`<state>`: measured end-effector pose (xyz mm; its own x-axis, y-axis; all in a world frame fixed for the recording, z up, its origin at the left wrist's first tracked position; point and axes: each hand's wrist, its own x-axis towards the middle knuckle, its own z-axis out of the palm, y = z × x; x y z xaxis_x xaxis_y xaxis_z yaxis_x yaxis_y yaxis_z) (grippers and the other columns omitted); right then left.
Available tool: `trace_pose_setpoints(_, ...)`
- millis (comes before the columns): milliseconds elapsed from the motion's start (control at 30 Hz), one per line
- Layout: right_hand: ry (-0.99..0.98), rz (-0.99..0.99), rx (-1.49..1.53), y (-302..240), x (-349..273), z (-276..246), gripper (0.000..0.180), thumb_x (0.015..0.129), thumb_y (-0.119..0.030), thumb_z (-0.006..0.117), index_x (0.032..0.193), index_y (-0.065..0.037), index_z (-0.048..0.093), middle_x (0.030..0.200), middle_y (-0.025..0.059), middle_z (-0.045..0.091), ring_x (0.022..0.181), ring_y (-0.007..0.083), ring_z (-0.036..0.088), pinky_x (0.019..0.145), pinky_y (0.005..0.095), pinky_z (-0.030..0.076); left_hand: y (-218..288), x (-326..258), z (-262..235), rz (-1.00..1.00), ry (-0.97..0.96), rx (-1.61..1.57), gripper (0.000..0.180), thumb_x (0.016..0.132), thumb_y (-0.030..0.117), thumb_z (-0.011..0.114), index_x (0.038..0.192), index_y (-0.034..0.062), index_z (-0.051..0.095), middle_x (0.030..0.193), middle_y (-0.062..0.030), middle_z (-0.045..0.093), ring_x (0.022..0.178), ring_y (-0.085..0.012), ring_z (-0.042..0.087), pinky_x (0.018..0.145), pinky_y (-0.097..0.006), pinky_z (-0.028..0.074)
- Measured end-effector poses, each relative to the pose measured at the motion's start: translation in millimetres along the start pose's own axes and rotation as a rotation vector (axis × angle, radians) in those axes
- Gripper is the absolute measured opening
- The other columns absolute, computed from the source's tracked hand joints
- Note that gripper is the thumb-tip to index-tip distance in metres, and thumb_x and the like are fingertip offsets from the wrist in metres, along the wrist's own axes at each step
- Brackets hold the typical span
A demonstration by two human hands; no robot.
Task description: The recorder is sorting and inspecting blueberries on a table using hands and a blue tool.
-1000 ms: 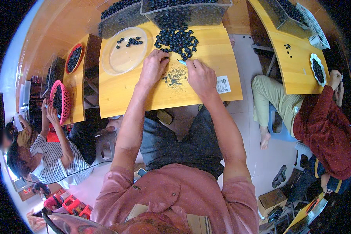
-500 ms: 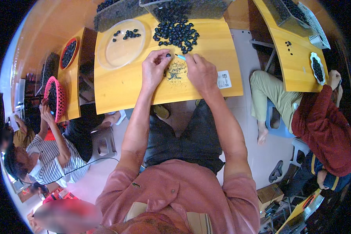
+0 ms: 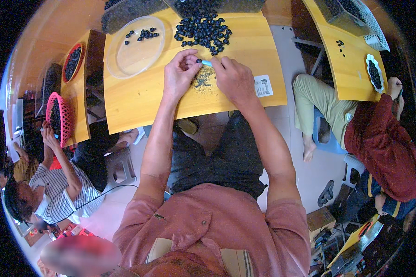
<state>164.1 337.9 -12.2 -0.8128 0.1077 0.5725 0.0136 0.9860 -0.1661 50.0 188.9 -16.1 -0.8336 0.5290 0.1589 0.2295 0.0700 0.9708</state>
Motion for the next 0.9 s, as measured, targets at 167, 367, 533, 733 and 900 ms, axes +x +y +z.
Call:
trace_pose_setpoints(167, -0.013, -0.009, -0.005, 0.7, 0.3, -0.9, 0.025, 0.085, -0.009, 0.066, 0.110, -0.009, 0.071, 0.079, 0.0056, 0.057, 0.072, 0.0225, 0.068, 0.059, 0.0379, 0.058, 2.8, -0.8, -1.1, -0.029, -0.049, 0.070, 0.039, 0.089, -0.006, 0.076, 0.127, -0.0021, 0.066, 0.099, -0.0019, 0.069, 0.089, -0.0084, 0.065, 0.083, -0.023, 0.056)
trace_pose_setpoints(367, -0.040, 0.028, -0.008, -0.1, 0.5, 0.5, 0.024, 0.086, -0.010, 0.066, 0.110, -0.010, 0.069, 0.082, 0.0063, 0.060, 0.075, 0.0243, 0.070, 0.061, 0.0391, 0.059, -4.6, -0.6, -3.1, -0.029, -0.056, -0.051, 0.042, 0.089, -0.008, 0.075, 0.129, -0.0006, 0.064, 0.101, -0.0018, 0.067, 0.090, -0.0091, 0.064, 0.084, -0.023, 0.056)
trace_pose_setpoints(533, -0.101, 0.109, -0.044, 2.4, -0.7, 1.1, 0.023, 0.086, -0.009, 0.065, 0.110, -0.010, 0.069, 0.085, 0.0067, 0.064, 0.080, 0.0254, 0.072, 0.062, 0.0402, 0.060, -2.4, -1.1, -3.6, -0.046, -0.005, -0.201, 0.044, 0.089, -0.009, 0.075, 0.130, -0.0002, 0.063, 0.103, -0.0029, 0.066, 0.090, -0.0099, 0.064, 0.085, -0.024, 0.055)
trace_pose_setpoints(733, -0.049, 0.078, -0.032, 0.6, 0.5, 0.4, 0.024, 0.086, -0.009, 0.066, 0.110, -0.011, 0.069, 0.084, 0.0061, 0.063, 0.078, 0.0242, 0.072, 0.062, 0.0393, 0.059, -5.3, -0.4, -2.3, -0.026, 0.004, -0.207, 0.044, 0.088, -0.010, 0.076, 0.128, -0.0013, 0.062, 0.102, -0.0038, 0.066, 0.091, -0.0097, 0.065, 0.084, -0.023, 0.056)
trace_pose_setpoints(900, -0.019, 0.019, -0.032, -0.1, 0.6, -3.0, 0.025, 0.086, -0.009, 0.067, 0.111, -0.010, 0.071, 0.079, 0.0050, 0.058, 0.073, 0.0221, 0.069, 0.060, 0.0378, 0.057, -0.8, -0.7, 0.4, -0.047, -0.011, -0.087, 0.040, 0.087, -0.010, 0.075, 0.125, -0.0010, 0.064, 0.099, -0.0032, 0.068, 0.089, -0.0087, 0.065, 0.082, -0.023, 0.056)
